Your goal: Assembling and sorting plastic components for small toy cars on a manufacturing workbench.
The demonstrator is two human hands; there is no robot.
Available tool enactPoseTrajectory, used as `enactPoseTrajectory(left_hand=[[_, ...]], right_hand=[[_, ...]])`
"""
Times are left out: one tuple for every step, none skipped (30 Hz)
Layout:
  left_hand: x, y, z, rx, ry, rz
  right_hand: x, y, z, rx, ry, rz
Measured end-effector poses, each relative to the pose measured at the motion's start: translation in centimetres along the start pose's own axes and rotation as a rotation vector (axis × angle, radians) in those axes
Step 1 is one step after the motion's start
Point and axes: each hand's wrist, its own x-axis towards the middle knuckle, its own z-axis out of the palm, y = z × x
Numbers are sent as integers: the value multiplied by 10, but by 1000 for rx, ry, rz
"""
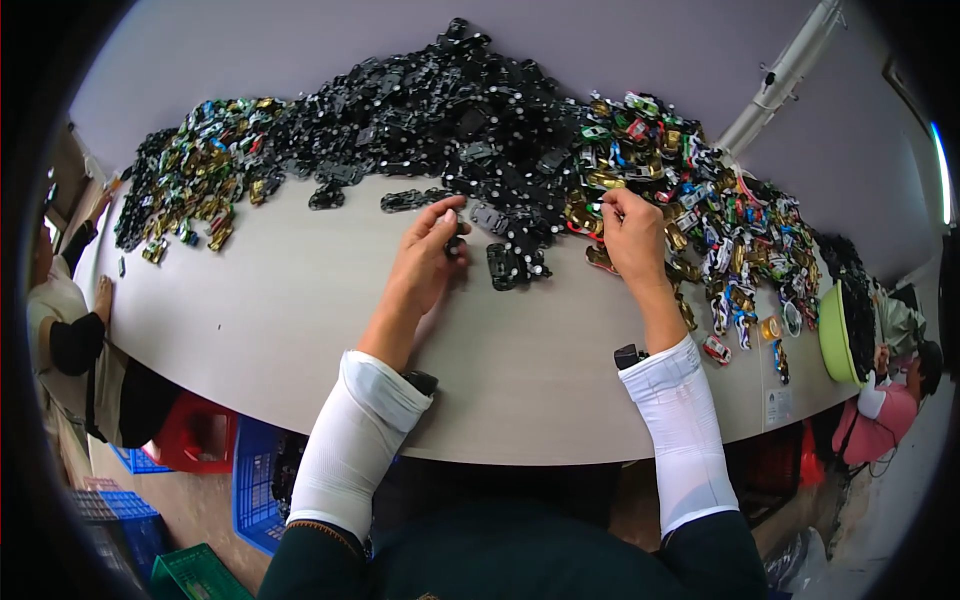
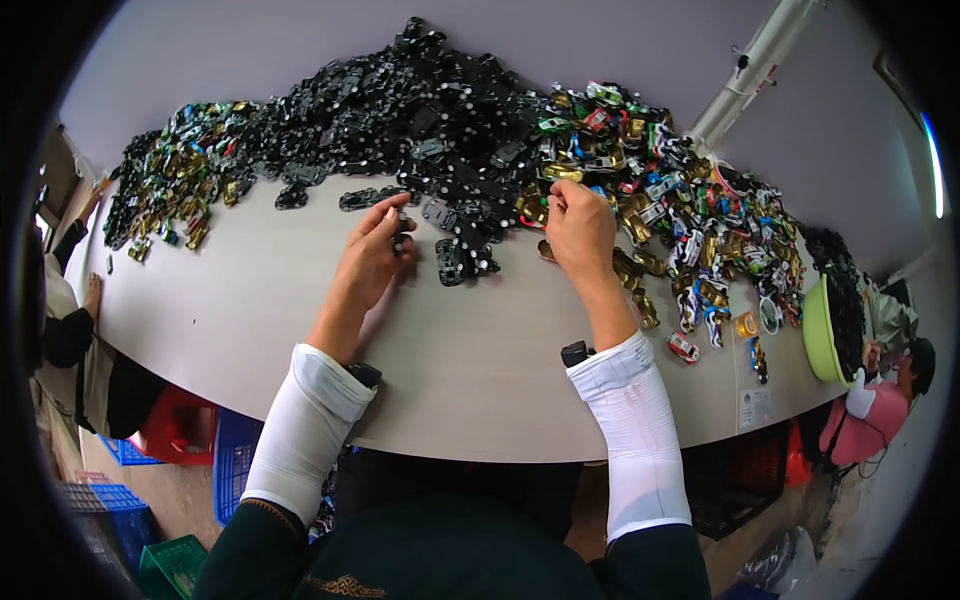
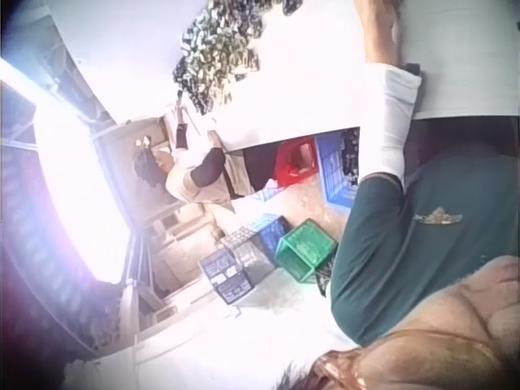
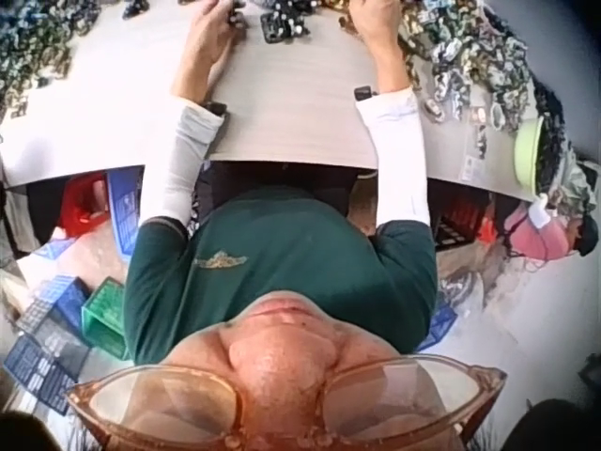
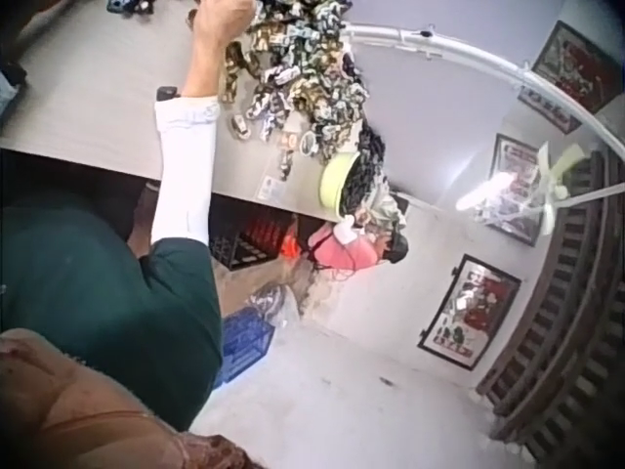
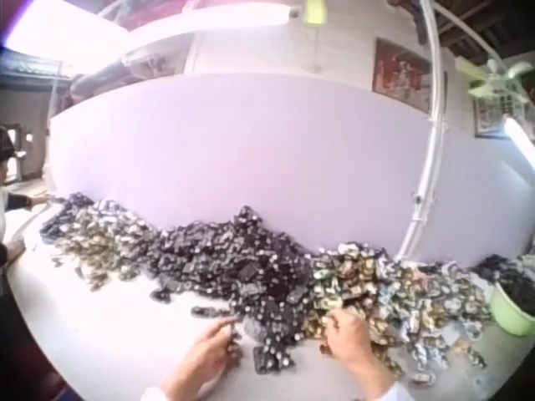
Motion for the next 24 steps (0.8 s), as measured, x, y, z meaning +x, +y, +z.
enactPoseTrajectory(left_hand=[[0,-1,0,-2,-9,-2],[-1,-3,1,45,10,46],[0,-4,2,92,29,95],[1,-5,3,63,60,94],[0,-4,4,61,57,95],[-3,-2,4,56,51,94],[-3,0,5,50,42,91],[-1,-2,0,98,52,74],[0,-1,-2,99,51,74],[2,-2,-2,136,40,71],[2,-3,-1,174,31,68],[2,-3,0,175,32,68],[-1,-1,3,136,28,49],[-2,-1,4,98,25,31],[-2,-5,3,104,31,32],[-3,-6,-1,70,27,33],[-3,-6,-2,36,25,33],[-1,-6,-1,53,17,48],[-1,-7,2,52,0,37],[-3,-5,9,40,1,33],[-5,-4,13,27,2,29],[-5,-5,12,29,11,32],[-4,-6,10,7,-4,5],[-5,-6,8,-16,-22,-21]], right_hand=[[0,2,-2,12,-46,42],[2,5,-6,13,-64,63],[2,11,-10,5,-58,65],[3,14,-15,-9,-121,59],[4,15,-17,-22,-185,52],[3,15,-18,32,-288,63],[1,14,-18,28,-285,64],[-1,14,-17,-25,-308,-4],[-1,13,-14,-76,-332,-71],[2,7,-16,-101,-293,-84],[4,6,-12,-101,-293,-84],[7,4,-6,-103,-302,-60],[10,1,1,-99,-310,-37],[10,-3,7,-92,-310,-39],[9,-8,12,-168,-345,-54],[9,-16,19,-237,-376,-73],[10,-21,26,-307,-408,-93],[11,-18,29,-356,-430,-79],[12,-12,32,-375,-422,-77],[13,-6,34,-362,-434,-78],[14,0,35,-351,-446,-79],[15,1,36,-364,-457,-56],[16,1,36,-359,-461,-62],[16,0,34,-345,-405,-66]])
